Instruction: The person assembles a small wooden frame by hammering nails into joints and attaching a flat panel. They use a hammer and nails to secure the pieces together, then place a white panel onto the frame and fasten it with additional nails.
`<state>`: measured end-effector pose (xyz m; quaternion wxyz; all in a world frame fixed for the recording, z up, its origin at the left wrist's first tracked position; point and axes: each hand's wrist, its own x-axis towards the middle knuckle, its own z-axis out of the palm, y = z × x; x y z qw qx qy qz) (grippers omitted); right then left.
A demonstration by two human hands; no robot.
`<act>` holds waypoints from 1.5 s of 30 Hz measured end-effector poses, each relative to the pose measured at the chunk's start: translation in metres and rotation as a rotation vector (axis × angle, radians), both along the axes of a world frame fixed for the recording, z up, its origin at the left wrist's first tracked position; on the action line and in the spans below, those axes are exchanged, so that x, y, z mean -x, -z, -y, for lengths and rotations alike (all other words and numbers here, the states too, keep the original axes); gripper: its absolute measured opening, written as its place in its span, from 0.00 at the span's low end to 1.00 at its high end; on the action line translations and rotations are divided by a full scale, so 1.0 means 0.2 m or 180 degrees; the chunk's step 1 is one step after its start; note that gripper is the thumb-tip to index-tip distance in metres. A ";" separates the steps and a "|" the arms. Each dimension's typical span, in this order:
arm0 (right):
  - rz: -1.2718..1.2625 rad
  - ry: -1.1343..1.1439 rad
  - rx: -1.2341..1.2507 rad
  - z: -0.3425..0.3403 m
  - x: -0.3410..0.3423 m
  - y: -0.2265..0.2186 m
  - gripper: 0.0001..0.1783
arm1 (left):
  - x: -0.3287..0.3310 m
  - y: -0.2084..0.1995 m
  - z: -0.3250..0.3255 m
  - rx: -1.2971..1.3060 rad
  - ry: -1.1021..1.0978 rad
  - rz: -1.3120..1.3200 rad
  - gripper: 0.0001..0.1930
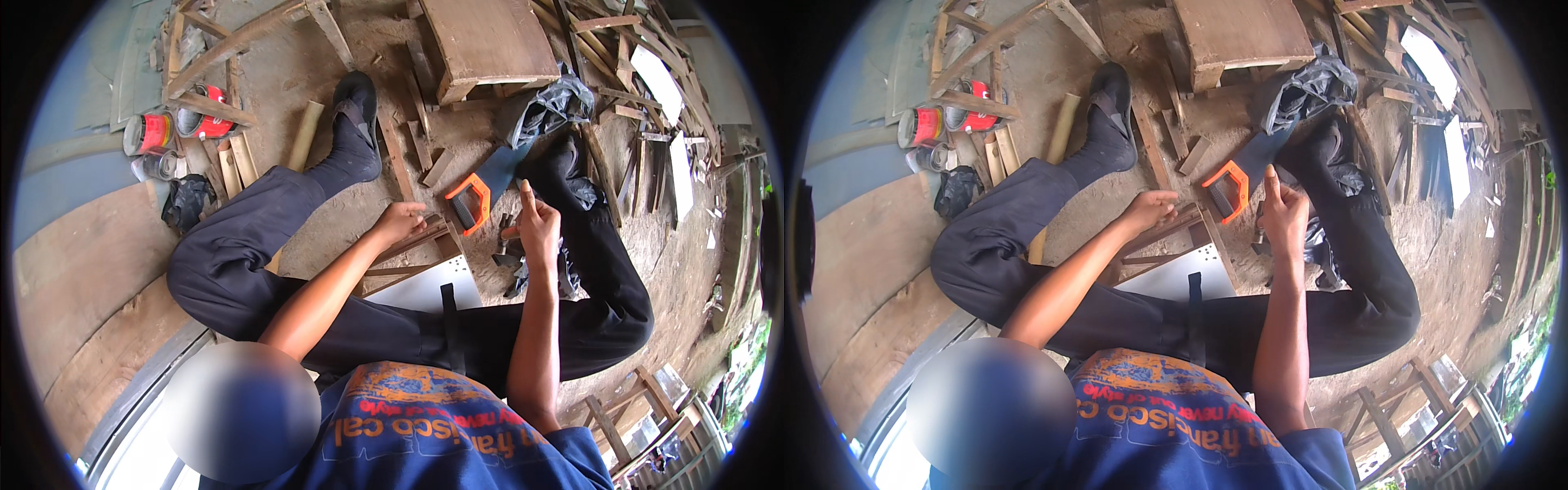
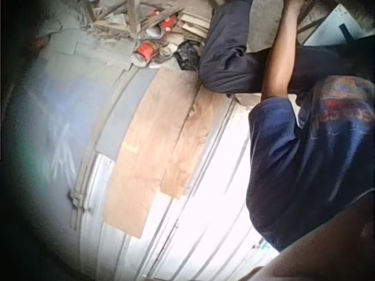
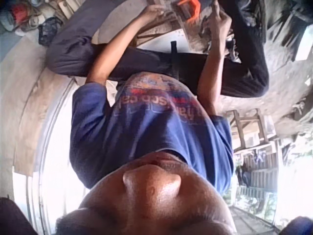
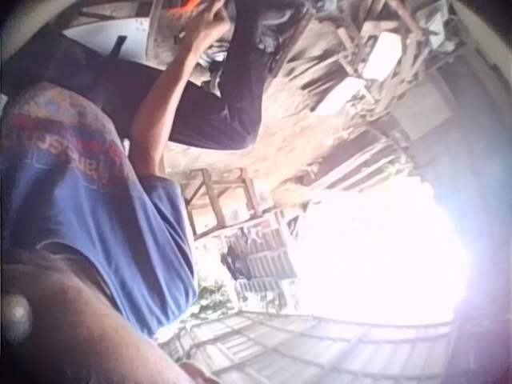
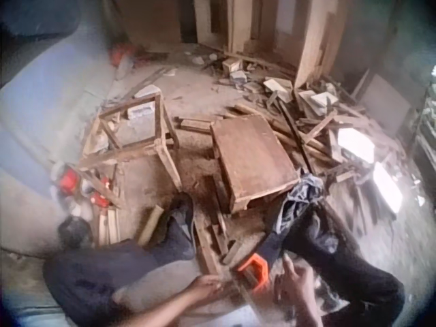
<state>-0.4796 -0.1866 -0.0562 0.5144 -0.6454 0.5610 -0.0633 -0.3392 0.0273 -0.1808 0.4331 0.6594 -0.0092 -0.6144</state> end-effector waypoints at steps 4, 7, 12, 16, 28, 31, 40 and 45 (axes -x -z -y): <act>0.0048 0.0220 -0.0232 -0.06 0.07 0.15 0.38 | -0.01 0.14 0.06 -0.0175 0.0313 0.0281 0.11; 0.0080 0.0388 -0.0418 -0.09 0.08 0.21 0.37 | -0.01 0.05 0.19 -0.0075 -0.0655 0.0430 0.06; 0.0284 0.0140 -0.0578 -0.07 0.16 0.35 0.35 | -0.06 0.08 0.08 0.0620 -0.0408 0.0778 0.08; 0.0130 -0.1734 0.0386 -0.04 0.32 0.46 0.25 | 0.03 0.12 -0.03 0.0124 -0.0150 0.0643 0.09; -0.2389 -0.2332 -0.0975 -0.09 0.30 0.31 0.16 | 0.01 0.10 0.01 0.0374 0.0824 0.1394 0.09; -0.2364 -0.2377 -0.0458 -0.09 0.33 0.33 0.21 | -0.07 0.07 0.06 0.0626 0.0581 0.1548 0.09; -0.2346 -0.2481 -0.0148 -0.02 0.30 0.27 0.18 | -0.23 -0.12 0.37 0.1083 0.0694 0.1651 0.12; -0.2279 -0.3499 0.0372 0.10 0.12 0.07 0.15 | -0.28 -0.33 0.29 0.1273 0.1352 0.2061 0.12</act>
